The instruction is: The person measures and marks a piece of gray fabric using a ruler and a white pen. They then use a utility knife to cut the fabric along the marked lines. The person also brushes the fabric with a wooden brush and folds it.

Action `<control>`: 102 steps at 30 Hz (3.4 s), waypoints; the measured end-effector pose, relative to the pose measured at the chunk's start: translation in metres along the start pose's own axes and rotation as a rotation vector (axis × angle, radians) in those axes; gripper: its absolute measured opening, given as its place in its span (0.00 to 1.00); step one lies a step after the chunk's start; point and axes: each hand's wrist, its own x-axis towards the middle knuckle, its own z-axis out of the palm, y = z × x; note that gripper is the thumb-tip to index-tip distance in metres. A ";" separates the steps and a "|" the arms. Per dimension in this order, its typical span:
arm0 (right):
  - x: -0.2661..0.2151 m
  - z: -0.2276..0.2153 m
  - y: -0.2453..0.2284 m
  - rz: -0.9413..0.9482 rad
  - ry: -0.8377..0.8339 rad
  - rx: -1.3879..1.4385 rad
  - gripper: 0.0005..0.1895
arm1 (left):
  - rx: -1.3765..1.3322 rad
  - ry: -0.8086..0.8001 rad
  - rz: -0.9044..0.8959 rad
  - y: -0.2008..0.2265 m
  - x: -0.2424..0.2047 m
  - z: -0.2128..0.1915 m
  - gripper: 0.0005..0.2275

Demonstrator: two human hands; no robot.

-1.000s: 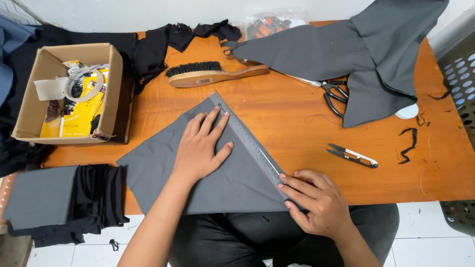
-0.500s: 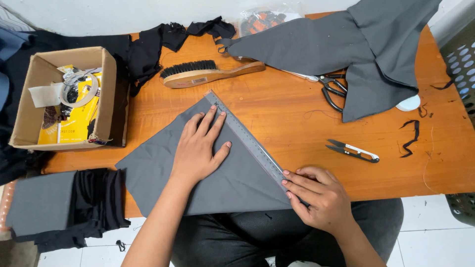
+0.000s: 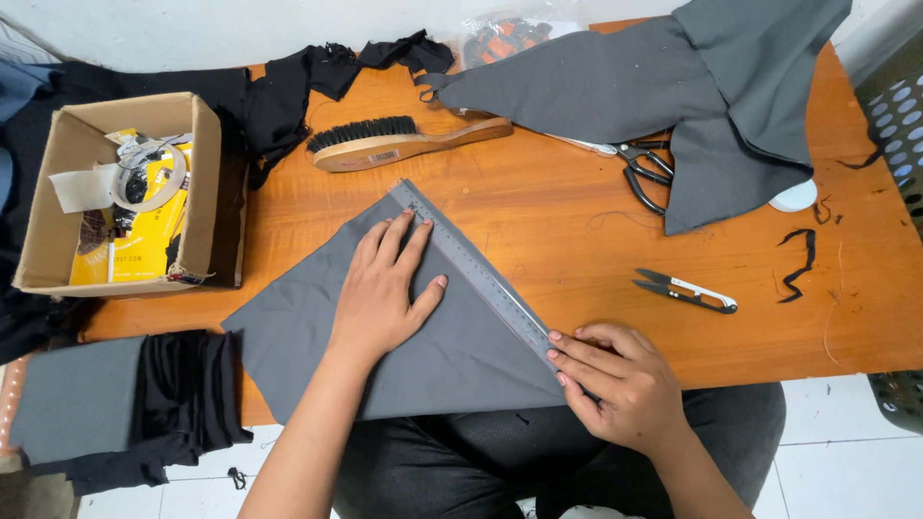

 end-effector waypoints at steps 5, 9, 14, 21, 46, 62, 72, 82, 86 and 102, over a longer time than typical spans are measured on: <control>0.000 0.000 0.000 0.007 0.002 -0.014 0.09 | 0.021 0.007 0.010 -0.001 0.000 0.001 0.24; 0.000 0.000 0.000 -0.003 0.000 -0.004 0.08 | 0.031 0.006 0.010 -0.001 0.000 0.002 0.24; 0.000 0.000 0.001 -0.007 -0.001 0.004 0.08 | 0.023 0.015 0.014 0.000 0.001 0.000 0.23; -0.001 0.000 0.001 -0.021 -0.010 -0.009 0.09 | 0.055 0.017 0.036 0.001 0.001 0.001 0.24; 0.002 -0.004 -0.002 -0.018 0.092 0.130 0.04 | 0.097 -0.022 0.056 -0.005 0.001 0.005 0.24; -0.004 -0.005 0.001 -0.018 0.059 0.185 0.05 | 0.242 0.063 -0.085 0.028 0.011 -0.002 0.35; -0.001 -0.008 0.000 -0.001 0.032 0.196 0.05 | 0.394 -0.122 -0.149 0.034 0.026 0.007 0.48; 0.001 -0.009 0.002 -0.039 0.041 0.167 0.05 | 0.652 -0.362 -0.265 0.057 0.037 0.003 0.60; 0.002 -0.009 -0.001 0.007 0.080 0.161 0.06 | 0.665 -0.408 -0.280 0.057 0.038 0.007 0.60; 0.084 -0.003 0.110 0.241 -0.144 -0.101 0.08 | 0.310 -0.563 -0.390 0.071 0.045 -0.023 0.54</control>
